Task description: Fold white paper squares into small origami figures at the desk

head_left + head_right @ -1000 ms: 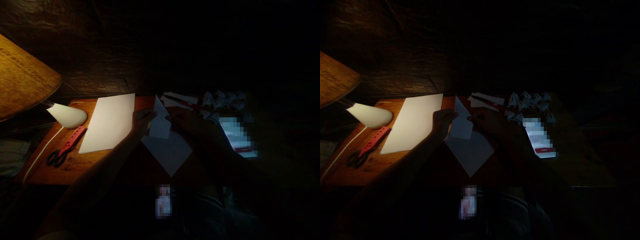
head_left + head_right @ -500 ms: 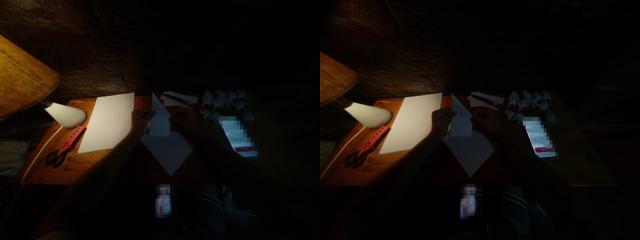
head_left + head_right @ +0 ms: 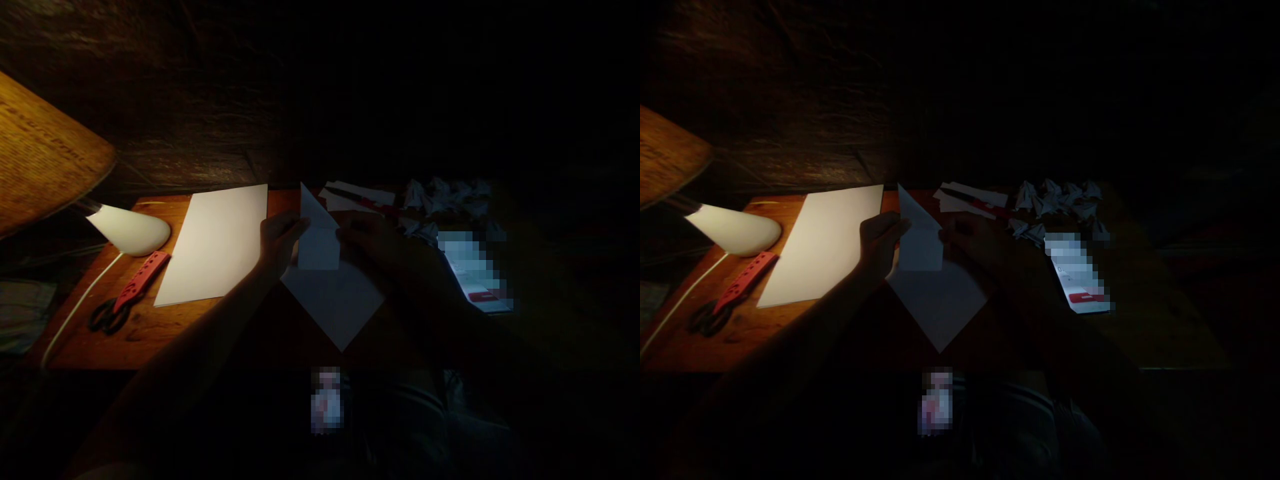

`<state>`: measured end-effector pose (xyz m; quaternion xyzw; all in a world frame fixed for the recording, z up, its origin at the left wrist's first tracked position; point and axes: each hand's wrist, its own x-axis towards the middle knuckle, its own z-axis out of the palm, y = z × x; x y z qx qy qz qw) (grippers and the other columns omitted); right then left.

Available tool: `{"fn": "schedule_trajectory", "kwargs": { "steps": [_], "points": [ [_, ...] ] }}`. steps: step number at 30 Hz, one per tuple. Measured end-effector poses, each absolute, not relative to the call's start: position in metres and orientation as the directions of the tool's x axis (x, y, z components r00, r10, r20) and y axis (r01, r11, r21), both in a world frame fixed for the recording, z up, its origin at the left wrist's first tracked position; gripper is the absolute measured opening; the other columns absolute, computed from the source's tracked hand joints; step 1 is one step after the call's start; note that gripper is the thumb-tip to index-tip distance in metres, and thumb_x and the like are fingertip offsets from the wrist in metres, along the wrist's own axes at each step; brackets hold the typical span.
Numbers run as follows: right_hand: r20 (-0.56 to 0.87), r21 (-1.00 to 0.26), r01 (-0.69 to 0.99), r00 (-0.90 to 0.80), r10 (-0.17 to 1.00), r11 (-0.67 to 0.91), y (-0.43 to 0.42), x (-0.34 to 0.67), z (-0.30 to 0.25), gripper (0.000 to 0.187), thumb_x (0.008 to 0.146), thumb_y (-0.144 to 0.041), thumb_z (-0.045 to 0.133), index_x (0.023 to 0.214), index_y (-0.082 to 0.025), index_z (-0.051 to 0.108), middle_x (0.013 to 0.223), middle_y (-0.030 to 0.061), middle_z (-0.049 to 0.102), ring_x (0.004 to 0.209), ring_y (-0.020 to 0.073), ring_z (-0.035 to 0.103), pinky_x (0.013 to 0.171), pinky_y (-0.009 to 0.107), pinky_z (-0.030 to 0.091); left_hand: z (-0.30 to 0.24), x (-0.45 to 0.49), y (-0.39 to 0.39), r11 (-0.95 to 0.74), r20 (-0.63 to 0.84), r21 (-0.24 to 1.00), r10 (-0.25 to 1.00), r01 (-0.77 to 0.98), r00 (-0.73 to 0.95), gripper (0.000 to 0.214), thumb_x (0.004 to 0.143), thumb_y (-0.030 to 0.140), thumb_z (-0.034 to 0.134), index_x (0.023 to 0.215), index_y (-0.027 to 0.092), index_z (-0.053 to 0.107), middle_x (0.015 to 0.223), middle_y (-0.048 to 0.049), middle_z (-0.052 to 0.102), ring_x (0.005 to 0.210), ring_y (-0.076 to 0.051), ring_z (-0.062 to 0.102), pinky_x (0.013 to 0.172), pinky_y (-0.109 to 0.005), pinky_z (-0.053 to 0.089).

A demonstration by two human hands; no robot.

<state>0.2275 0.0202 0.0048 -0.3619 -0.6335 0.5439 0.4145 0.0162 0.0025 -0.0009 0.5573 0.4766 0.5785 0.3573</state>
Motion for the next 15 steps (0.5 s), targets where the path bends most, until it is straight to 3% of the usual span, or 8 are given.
{"fn": "schedule_trajectory", "kwargs": {
  "steps": [15],
  "points": [
    [0.066,-0.997,-0.052,-0.370,0.927,0.050,0.0206,0.2245,0.0045,0.024,0.073,-0.037,0.077,0.068,-0.022,0.059,0.067,-0.0019,0.061,0.066,0.0139,0.055,0.064,0.028,0.044,-0.0017,0.0168,0.0017,-0.295,0.310,0.948,0.941,0.122,-0.134,0.043,0.077,0.043,0.083,0.055,0.020,0.054,0.055,0.0046,0.039,0.056,-0.010,0.034,0.053,-0.027,0.023]
  ]
}}
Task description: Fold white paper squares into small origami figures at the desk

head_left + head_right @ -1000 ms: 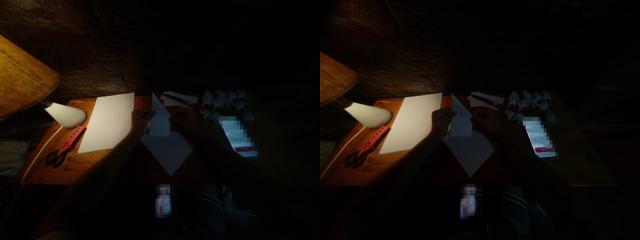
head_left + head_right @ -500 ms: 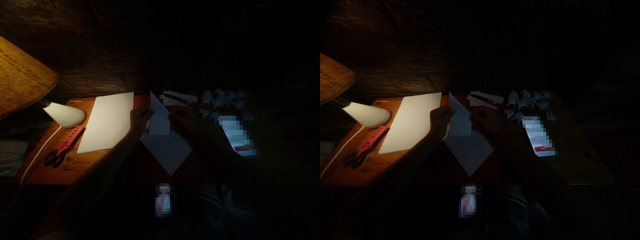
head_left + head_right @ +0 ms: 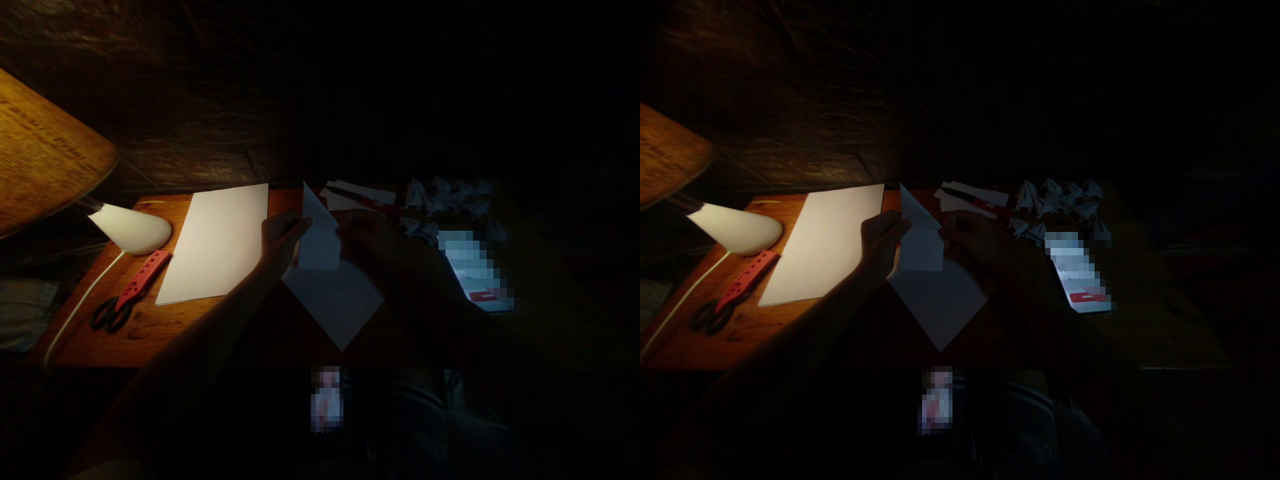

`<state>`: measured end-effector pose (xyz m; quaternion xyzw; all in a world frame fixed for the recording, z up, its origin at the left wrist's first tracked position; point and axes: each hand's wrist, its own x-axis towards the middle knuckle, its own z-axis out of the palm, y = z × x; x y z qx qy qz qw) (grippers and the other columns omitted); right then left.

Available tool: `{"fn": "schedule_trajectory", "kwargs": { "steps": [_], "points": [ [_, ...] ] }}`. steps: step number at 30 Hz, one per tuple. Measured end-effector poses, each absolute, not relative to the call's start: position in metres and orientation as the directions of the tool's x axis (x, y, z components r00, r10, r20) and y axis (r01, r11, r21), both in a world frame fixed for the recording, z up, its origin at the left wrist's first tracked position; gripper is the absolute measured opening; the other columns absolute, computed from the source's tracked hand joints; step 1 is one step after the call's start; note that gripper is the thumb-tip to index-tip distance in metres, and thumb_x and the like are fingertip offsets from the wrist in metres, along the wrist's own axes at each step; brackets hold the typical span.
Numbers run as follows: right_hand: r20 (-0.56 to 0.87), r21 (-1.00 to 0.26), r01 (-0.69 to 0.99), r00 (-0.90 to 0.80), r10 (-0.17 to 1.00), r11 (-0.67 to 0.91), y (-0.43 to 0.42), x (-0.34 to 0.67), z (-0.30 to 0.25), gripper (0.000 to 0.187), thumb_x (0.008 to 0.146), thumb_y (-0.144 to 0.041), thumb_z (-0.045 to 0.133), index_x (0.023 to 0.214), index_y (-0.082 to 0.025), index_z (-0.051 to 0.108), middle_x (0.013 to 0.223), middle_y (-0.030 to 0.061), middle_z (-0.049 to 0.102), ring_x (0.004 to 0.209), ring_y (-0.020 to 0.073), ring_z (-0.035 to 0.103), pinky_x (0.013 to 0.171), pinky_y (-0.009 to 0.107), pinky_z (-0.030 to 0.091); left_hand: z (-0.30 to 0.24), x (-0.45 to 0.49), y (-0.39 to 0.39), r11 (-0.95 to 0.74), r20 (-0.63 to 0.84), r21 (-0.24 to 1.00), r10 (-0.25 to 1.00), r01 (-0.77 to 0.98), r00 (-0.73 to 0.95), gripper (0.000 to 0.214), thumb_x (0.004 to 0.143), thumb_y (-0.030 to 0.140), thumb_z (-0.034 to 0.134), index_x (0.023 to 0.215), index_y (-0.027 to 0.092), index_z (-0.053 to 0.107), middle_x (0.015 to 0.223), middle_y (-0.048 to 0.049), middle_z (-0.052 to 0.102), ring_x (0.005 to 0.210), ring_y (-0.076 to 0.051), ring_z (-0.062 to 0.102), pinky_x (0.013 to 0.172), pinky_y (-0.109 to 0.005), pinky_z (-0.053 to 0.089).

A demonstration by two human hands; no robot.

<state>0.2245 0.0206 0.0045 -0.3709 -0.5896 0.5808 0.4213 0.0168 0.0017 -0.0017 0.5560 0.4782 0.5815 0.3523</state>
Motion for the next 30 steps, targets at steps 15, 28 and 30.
{"fn": "schedule_trajectory", "kwargs": {
  "steps": [15,28,30],
  "points": [
    [0.028,-1.000,-0.015,-0.383,0.923,0.024,0.015,0.225,0.007,0.021,0.075,-0.035,0.075,0.072,-0.022,0.059,0.077,-0.0005,0.064,0.075,0.0159,0.058,0.067,0.028,0.046,-0.007,0.017,0.004,-0.242,0.246,0.969,0.962,0.044,-0.117,0.044,0.077,0.042,0.084,0.056,0.020,0.052,0.055,0.0048,0.039,0.053,-0.009,0.035,0.049,-0.026,0.025],
    [0.106,-0.987,0.070,-0.376,0.920,0.142,0.011,0.224,0.013,0.038,0.086,-0.053,0.076,0.071,-0.022,0.059,0.070,-0.0027,0.054,0.065,0.0129,0.048,0.059,0.027,0.040,-0.005,0.027,0.000,-0.202,0.168,0.970,0.957,0.132,0.236,0.035,0.075,0.040,0.078,0.055,0.019,0.058,0.054,0.0039,0.046,0.052,-0.009,0.039,0.050,-0.024,0.029],
    [0.095,-0.993,0.028,-0.363,0.927,0.112,0.013,0.223,0.008,0.041,0.084,-0.055,0.078,0.071,-0.022,0.058,0.070,-0.0030,0.054,0.064,0.0125,0.046,0.058,0.027,0.038,-0.004,0.028,-0.001,-0.197,0.155,0.969,0.955,0.148,0.254,0.037,0.075,0.040,0.076,0.053,0.019,0.056,0.052,0.0048,0.042,0.051,-0.008,0.036,0.050,-0.024,0.028]
  ]
}}
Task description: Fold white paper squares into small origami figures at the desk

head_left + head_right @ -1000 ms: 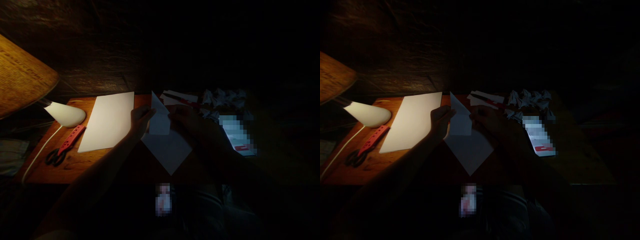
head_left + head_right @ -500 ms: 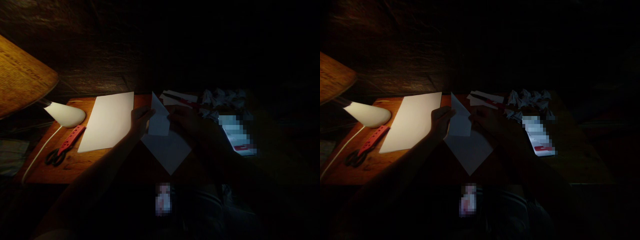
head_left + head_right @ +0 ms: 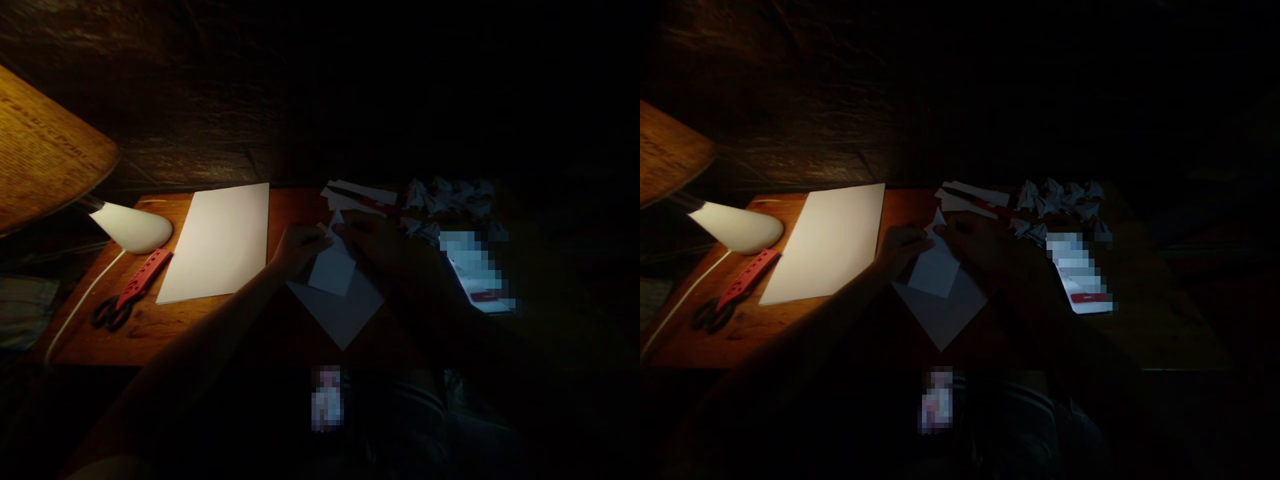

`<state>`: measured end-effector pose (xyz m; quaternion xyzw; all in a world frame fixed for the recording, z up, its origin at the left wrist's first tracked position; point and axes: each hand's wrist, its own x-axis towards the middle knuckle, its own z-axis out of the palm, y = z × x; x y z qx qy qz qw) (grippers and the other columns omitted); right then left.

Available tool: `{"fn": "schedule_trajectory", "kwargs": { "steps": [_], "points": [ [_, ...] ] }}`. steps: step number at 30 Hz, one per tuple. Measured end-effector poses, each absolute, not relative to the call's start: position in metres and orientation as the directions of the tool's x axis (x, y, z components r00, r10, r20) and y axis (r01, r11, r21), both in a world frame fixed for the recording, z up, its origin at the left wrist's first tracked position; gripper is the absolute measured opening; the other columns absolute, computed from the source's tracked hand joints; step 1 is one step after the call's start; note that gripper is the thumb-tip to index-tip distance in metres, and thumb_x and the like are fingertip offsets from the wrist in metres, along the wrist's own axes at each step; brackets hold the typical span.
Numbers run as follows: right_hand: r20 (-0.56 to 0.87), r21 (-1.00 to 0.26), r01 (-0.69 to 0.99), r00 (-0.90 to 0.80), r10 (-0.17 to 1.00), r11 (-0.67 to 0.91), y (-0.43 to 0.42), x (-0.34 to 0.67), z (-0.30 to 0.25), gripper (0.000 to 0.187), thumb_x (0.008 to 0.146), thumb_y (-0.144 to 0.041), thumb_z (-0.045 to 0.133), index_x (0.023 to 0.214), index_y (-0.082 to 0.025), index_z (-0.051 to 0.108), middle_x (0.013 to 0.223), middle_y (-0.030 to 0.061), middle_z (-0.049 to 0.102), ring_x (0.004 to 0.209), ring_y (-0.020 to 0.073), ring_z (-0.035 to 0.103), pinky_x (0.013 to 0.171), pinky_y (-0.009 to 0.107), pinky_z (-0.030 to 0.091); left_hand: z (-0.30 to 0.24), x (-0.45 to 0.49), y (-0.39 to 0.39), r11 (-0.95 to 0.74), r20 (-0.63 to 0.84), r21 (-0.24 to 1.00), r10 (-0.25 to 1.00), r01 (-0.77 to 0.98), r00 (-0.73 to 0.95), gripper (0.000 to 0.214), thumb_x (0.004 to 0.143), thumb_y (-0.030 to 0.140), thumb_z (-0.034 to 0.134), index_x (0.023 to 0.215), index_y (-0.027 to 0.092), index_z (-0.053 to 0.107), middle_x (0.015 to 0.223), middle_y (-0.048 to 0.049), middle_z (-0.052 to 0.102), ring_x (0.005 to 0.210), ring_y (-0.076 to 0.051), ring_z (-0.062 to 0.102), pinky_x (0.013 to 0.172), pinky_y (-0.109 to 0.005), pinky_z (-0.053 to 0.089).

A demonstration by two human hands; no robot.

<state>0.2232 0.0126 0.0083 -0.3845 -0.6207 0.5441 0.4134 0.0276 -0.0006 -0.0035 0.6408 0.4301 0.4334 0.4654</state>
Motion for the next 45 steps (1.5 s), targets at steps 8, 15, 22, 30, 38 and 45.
{"fn": "schedule_trajectory", "kwargs": {
  "steps": [8,15,22,30,38,45],
  "points": [
    [0.078,-0.997,-0.039,-0.349,0.934,0.069,0.010,0.223,0.010,0.042,0.083,-0.045,0.081,0.066,-0.023,0.050,0.067,-0.0039,0.049,0.062,0.0117,0.044,0.057,0.027,0.037,-0.007,0.026,-0.001,-0.157,0.108,0.975,0.953,0.157,0.282,0.038,0.076,0.042,0.076,0.055,0.018,0.056,0.054,0.0042,0.044,0.051,-0.008,0.038,0.049,-0.023,0.025],
    [0.092,-0.991,-0.115,-0.257,0.962,0.064,0.017,0.223,-0.001,0.033,0.082,-0.044,0.077,0.069,-0.022,0.056,0.065,-0.0038,0.050,0.059,0.0114,0.044,0.053,0.026,0.032,-0.007,0.027,-0.002,-0.112,0.038,0.981,0.913,0.159,0.406,0.047,0.077,0.047,0.080,0.056,0.019,0.049,0.054,0.0052,0.042,0.051,-0.007,0.038,0.049,-0.022,0.024],
    [0.155,-0.988,-0.060,-0.273,0.949,0.144,0.014,0.221,0.002,0.037,0.088,-0.050,0.074,0.071,-0.022,0.056,0.066,-0.0034,0.053,0.059,0.0110,0.045,0.053,0.025,0.034,-0.007,0.026,-0.002,-0.149,0.088,0.982,0.907,0.119,0.411,0.043,0.077,0.042,0.078,0.056,0.019,0.048,0.054,0.0058,0.041,0.051,-0.007,0.037,0.050,-0.023,0.026],
    [0.231,-0.937,0.161,-0.379,0.896,0.309,0.009,0.221,0.013,0.040,0.089,-0.058,0.073,0.074,-0.022,0.065,0.078,0.0027,0.067,0.077,0.0183,0.060,0.066,0.030,0.048,-0.007,0.023,-0.001,-0.165,0.148,0.983,0.972,0.083,0.184,0.040,0.074,0.043,0.080,0.057,0.018,0.053,0.056,0.0047,0.044,0.054,-0.008,0.039,0.051,-0.023,0.026],
    [0.198,-0.863,0.321,-0.495,0.846,0.390,0.006,0.225,0.018,0.038,0.092,-0.056,0.073,0.078,-0.020,0.069,0.081,0.0042,0.072,0.075,0.0179,0.062,0.066,0.029,0.048,-0.006,0.027,0.000,-0.164,0.153,0.982,0.982,0.096,0.111,0.048,0.076,0.056,0.081,0.060,0.019,0.055,0.057,0.0041,0.045,0.054,-0.009,0.038,0.049,-0.023,0.027],
    [0.023,-0.901,0.361,-0.515,0.857,0.241,0.001,0.219,0.016,0.046,0.092,-0.060,0.074,0.074,-0.018,0.068,0.077,0.0050,0.071,0.069,0.0162,0.062,0.060,0.028,0.043,-0.002,0.026,0.002,-0.257,0.253,0.956,0.966,0.139,0.050,0.043,0.079,0.048,0.079,0.057,0.019,0.057,0.056,0.0035,0.048,0.054,-0.009,0.041,0.050,-0.023,0.029]
  ]
}}
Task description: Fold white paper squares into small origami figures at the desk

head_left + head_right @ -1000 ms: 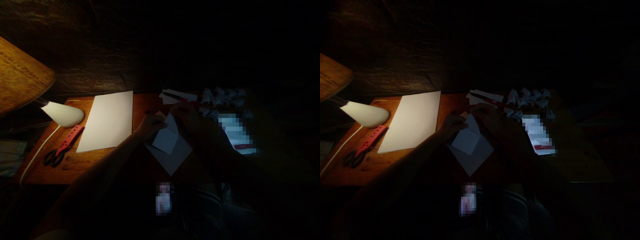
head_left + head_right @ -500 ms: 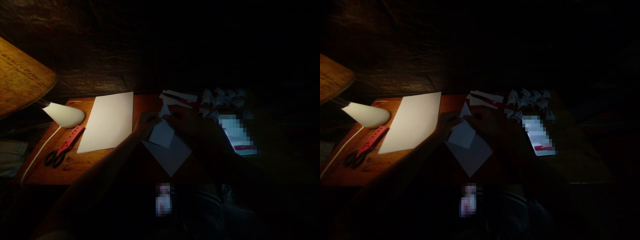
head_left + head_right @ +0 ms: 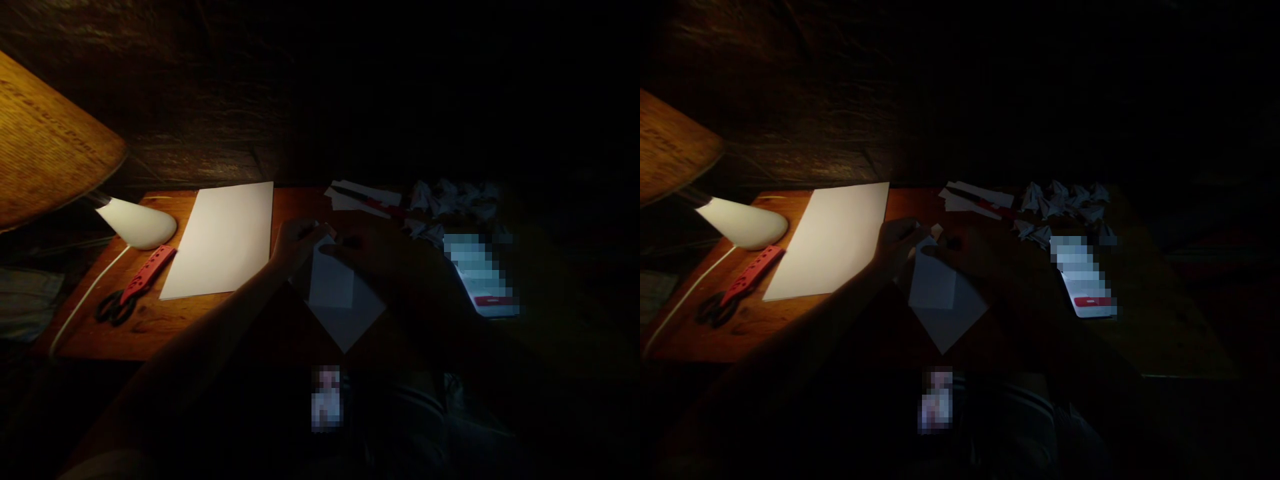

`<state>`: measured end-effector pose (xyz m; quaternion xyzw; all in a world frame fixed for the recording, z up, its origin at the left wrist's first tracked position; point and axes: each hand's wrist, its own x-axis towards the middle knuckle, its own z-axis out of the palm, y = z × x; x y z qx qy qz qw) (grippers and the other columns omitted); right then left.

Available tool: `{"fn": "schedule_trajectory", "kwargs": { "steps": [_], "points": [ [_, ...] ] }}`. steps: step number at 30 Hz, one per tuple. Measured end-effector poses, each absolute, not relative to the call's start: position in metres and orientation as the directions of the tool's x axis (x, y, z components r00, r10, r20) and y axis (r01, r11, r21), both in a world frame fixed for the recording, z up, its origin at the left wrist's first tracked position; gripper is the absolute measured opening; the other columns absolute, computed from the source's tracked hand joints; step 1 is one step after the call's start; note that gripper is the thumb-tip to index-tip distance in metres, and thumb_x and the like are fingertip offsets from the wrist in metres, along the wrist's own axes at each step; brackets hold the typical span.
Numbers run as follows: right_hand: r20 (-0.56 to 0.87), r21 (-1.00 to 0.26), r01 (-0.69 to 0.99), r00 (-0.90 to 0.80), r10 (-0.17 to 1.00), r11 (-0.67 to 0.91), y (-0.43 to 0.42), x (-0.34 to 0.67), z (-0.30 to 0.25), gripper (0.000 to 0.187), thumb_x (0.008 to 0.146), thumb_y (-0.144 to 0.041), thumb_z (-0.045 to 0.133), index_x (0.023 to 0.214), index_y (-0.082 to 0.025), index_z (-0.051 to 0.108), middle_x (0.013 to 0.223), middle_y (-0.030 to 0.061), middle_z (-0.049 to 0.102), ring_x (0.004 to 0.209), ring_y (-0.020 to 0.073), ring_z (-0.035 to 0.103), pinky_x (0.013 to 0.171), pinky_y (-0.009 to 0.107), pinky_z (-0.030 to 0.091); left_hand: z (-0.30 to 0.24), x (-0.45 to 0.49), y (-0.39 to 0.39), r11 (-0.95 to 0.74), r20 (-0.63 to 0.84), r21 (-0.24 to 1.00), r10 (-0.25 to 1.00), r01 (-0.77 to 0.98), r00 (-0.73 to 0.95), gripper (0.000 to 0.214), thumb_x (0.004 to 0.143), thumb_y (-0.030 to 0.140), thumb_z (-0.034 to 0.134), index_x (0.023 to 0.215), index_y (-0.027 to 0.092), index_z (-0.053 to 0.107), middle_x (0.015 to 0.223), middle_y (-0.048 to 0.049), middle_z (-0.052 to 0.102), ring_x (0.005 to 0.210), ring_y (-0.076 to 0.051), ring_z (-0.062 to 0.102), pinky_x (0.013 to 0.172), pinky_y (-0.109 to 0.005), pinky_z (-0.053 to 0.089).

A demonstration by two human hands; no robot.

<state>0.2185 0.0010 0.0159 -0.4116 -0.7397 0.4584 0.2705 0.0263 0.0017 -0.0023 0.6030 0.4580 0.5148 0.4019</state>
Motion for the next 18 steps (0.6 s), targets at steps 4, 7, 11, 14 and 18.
{"fn": "schedule_trajectory", "kwargs": {
  "steps": [4,7,11,14,18],
  "points": [
    [0.052,-0.904,0.345,-0.498,0.866,0.253,0.001,0.220,0.018,0.035,0.096,-0.048,0.070,0.076,-0.019,0.070,0.079,0.0045,0.073,0.072,0.0168,0.063,0.062,0.027,0.046,-0.003,0.023,0.001,-0.267,0.273,0.954,0.962,0.138,-0.026,0.044,0.080,0.043,0.080,0.055,0.019,0.054,0.053,0.0047,0.044,0.053,-0.008,0.038,0.050,-0.023,0.027],
    [0.121,-0.877,0.350,-0.504,0.855,0.330,-0.001,0.225,0.023,0.027,0.097,-0.041,0.071,0.079,-0.020,0.072,0.084,0.0047,0.075,0.078,0.0179,0.066,0.067,0.027,0.048,-0.004,0.024,0.001,-0.259,0.266,0.958,0.963,0.120,-0.049,0.046,0.079,0.047,0.083,0.056,0.019,0.054,0.054,0.0046,0.044,0.054,-0.008,0.039,0.049,-0.022,0.027],
    [0.166,-0.879,0.318,-0.495,0.853,0.355,-0.001,0.227,0.021,0.032,0.097,-0.046,0.071,0.077,-0.021,0.070,0.081,0.0038,0.073,0.078,0.0182,0.065,0.068,0.028,0.048,-0.005,0.026,0.001,-0.156,0.155,0.985,0.988,0.079,0.012,0.041,0.073,0.047,0.087,0.061,0.018,0.060,0.057,0.0030,0.053,0.053,-0.008,0.046,0.048,-0.022,0.032],
    [0.173,-0.911,0.254,-0.477,0.862,0.324,0.003,0.223,0.010,0.037,0.092,-0.055,0.073,0.074,-0.023,0.069,0.077,0.0033,0.071,0.076,0.0183,0.063,0.065,0.029,0.047,-0.007,0.027,0.000,-0.088,0.085,0.994,0.996,0.065,0.042,0.038,0.070,0.042,0.090,0.062,0.017,0.063,0.058,0.0014,0.058,0.051,-0.009,0.049,0.046,-0.022,0.032],
    [0.153,-0.952,0.174,-0.445,0.883,0.253,0.006,0.217,-0.001,0.042,0.087,-0.062,0.075,0.075,-0.023,0.068,0.077,0.0024,0.070,0.072,0.0177,0.060,0.062,0.028,0.047,-0.007,0.027,-0.001,-0.098,0.099,0.994,0.995,0.056,-0.012,0.034,0.072,0.036,0.090,0.061,0.017,0.063,0.057,0.0014,0.058,0.052,-0.008,0.049,0.046,-0.022,0.031]
  ]
}}
